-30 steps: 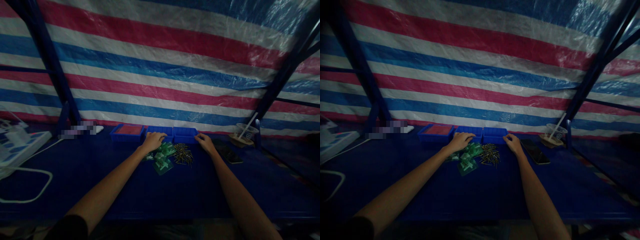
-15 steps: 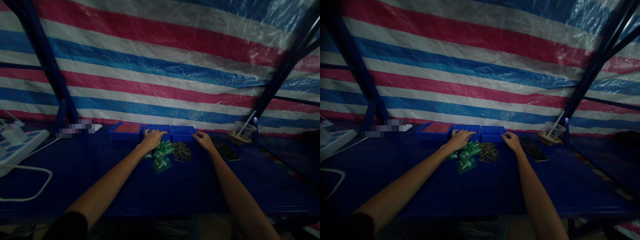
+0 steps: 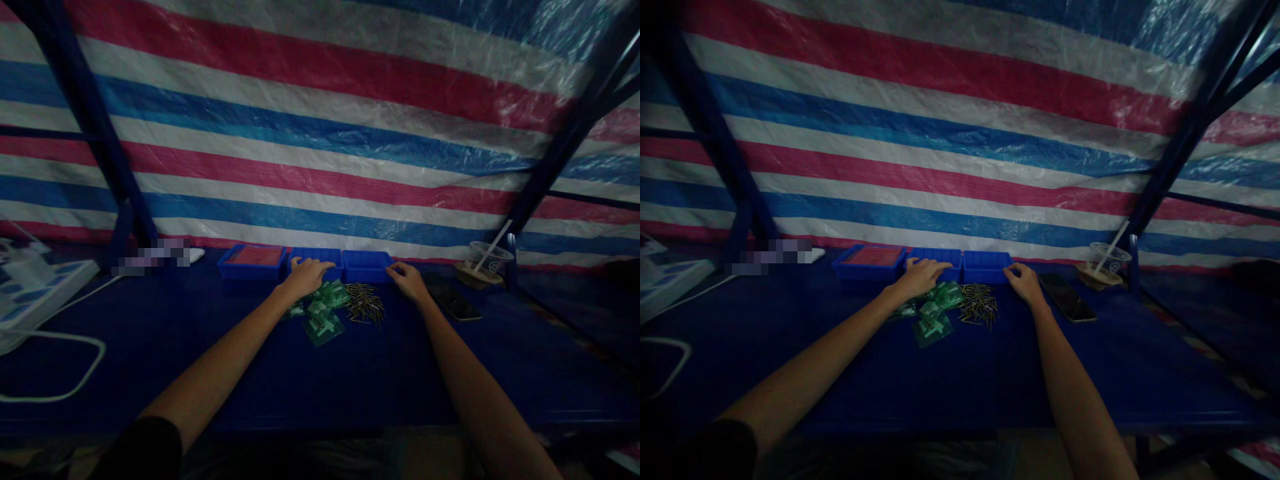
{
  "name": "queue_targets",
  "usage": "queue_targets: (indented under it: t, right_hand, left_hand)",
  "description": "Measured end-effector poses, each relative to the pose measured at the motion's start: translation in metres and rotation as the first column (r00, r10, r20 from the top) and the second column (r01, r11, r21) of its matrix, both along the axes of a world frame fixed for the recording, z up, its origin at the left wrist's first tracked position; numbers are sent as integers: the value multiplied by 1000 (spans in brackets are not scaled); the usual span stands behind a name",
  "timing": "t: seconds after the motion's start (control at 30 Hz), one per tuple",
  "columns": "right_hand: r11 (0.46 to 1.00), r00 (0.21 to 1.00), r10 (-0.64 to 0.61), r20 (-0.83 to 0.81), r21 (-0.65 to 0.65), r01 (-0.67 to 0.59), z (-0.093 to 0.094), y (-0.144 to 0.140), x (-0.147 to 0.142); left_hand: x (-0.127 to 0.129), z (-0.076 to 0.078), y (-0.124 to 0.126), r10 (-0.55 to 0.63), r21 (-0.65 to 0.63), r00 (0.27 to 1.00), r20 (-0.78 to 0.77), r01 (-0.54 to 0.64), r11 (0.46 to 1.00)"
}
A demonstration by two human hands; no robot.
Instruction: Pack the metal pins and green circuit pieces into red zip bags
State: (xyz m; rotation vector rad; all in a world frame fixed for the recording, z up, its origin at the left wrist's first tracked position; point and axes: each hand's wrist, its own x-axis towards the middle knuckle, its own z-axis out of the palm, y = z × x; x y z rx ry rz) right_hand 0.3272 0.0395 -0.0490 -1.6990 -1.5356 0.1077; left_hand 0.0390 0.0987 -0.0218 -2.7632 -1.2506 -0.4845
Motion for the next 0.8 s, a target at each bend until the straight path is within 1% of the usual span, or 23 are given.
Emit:
queue_targets:
  t: [0.13,0.2,0.27,0.33,0.4,0.47,0.5,0.57,0.6,0.63,0.7,0.77,0.8]
  right_hand:
    - [1000,1000,-17,4,4,17,2,-2,-2]
    - [1000,1000,-19,4,4,19,3,-4,-4]
    - [1000,1000,-20,3,2,20,4,-5,-5]
    - [1000,1000,-24,-2,-5,24,5,-6,-6]
    - [999,999,-33,-10,-6,33,6,-7,-7]
    - [999,998,-51,-20,-11,51,7,-8,-7]
    - [998,998,-61,-24,-19,61,7,-8,-8]
    - [996,996,-80,-27,-39,79,8,-8,-9]
    - [995,996,-86,-27,-45,85,8,-8,-9]
    - [995,996,-90,-27,-45,89,8,-8,-9]
    - [996,996,-90,-27,-31,89,8,-8,-9]
    - [996,996,-86,-32,-21,86,8,-8,-9]
    - [996,996,-84,-37,-20,83,8,-8,-9]
  left_hand:
    - [1,-2,0,-13,5,1000,-18,13,1000]
    - [1,0,-1,-19,-13,999,-31,18,1000]
    - [-1,6,0,-34,-37,998,-51,32,999]
    - [-9,19,5,-32,-36,999,-42,30,999]
    - [-25,36,17,26,-1,999,21,-26,1000]
    - [-50,54,34,171,24,977,125,-175,984]
    - [-64,62,43,218,-6,968,127,-219,976]
    - [-91,74,61,219,-100,976,23,-215,971]
    - [-102,78,68,200,-162,979,-42,-204,965]
    - [-112,82,75,217,-195,974,-60,-224,955]
    - [-125,85,83,297,-262,951,-83,-309,914]
    - [-132,86,87,389,-321,916,-98,-399,859]
    - [-133,85,88,410,-337,908,-88,-414,845]
